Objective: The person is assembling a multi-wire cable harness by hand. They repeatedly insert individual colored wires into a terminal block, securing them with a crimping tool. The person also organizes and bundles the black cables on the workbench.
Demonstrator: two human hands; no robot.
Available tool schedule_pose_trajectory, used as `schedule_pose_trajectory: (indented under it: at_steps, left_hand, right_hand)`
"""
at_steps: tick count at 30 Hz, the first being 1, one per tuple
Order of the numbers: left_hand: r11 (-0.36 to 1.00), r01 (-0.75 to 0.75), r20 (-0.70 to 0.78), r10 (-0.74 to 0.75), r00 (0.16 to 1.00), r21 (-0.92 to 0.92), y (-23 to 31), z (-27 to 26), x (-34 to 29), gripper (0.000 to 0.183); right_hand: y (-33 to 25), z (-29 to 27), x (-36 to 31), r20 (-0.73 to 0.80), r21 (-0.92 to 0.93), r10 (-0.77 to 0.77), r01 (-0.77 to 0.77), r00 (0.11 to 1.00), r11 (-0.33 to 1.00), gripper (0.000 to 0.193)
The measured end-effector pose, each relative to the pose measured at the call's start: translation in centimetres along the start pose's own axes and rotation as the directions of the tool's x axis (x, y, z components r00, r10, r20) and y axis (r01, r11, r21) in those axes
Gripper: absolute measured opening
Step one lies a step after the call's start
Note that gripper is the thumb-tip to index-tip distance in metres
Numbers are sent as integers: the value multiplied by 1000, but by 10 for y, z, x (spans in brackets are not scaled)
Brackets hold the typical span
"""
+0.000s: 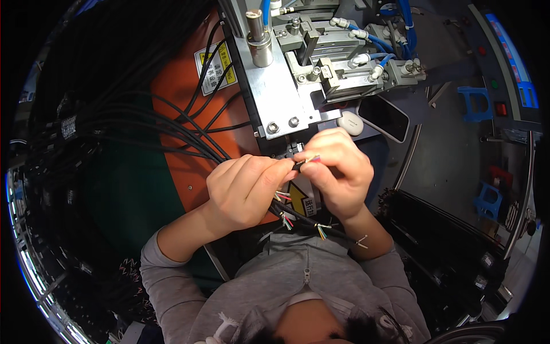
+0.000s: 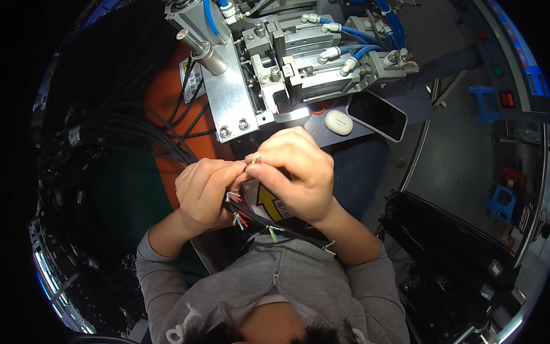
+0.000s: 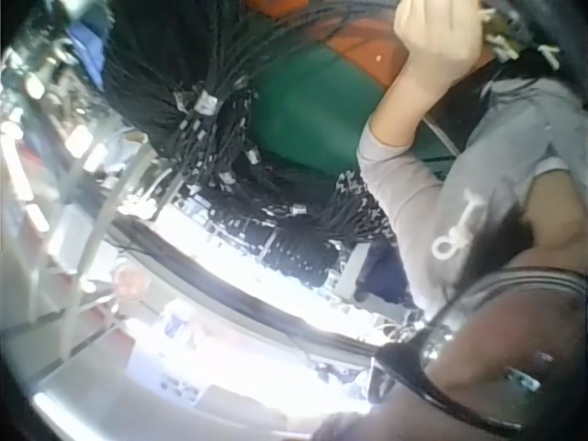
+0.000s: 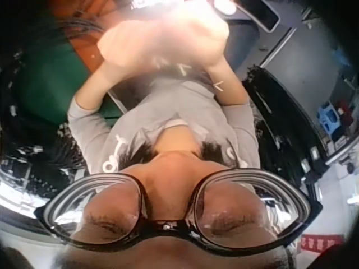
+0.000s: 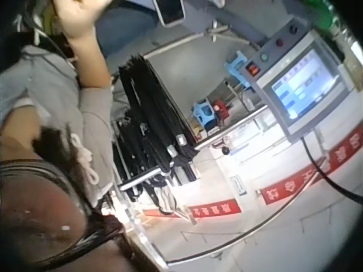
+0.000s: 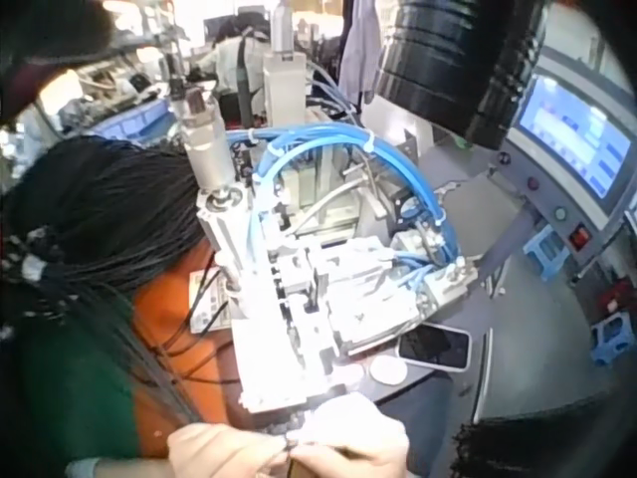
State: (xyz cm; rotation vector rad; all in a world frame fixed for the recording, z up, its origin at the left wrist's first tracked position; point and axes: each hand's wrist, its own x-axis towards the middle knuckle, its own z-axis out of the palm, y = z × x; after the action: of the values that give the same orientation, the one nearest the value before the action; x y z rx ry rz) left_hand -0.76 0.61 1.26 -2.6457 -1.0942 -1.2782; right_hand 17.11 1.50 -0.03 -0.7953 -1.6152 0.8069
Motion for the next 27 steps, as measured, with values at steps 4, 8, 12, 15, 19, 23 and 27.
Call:
schedule_pose_trajectory:
  at_steps: [4,8,12,15,19,23,27]
  left_hand:
    - [1000,13,40,-13,999,11,3,1,0,17]
    - [999,20,100,-23,995,32,3,2,-4,22]
    - [997,-34,94,28,995,69,1,5,-5,30]
    - [997,-33,146,22,989,77,3,-1,-3,35]
    - [991,-73,133,58,989,114,1,1,-6,36]
    - [989,-75,178,51,983,129,3,5,-9,34]
    - [985,-38,269,-9,963,170,5,7,-10,31]
  right_hand:
    - [-2,9,-4,-149,337,321,-257,935,906,15]
    - [-4,5,-1,-142,-238,-52,17,989,971,16]
    - [-4,-6,-1,-42,-296,42,-53,998,954,14]
    - [2,-16,-5,77,-42,305,-303,949,952,13]
    - [4,-22,-9,207,245,520,-559,829,792,11]
    - [9,-20,-12,119,115,436,-449,892,886,7]
    - [18,-15,-13,64,-249,217,-195,974,949,3]
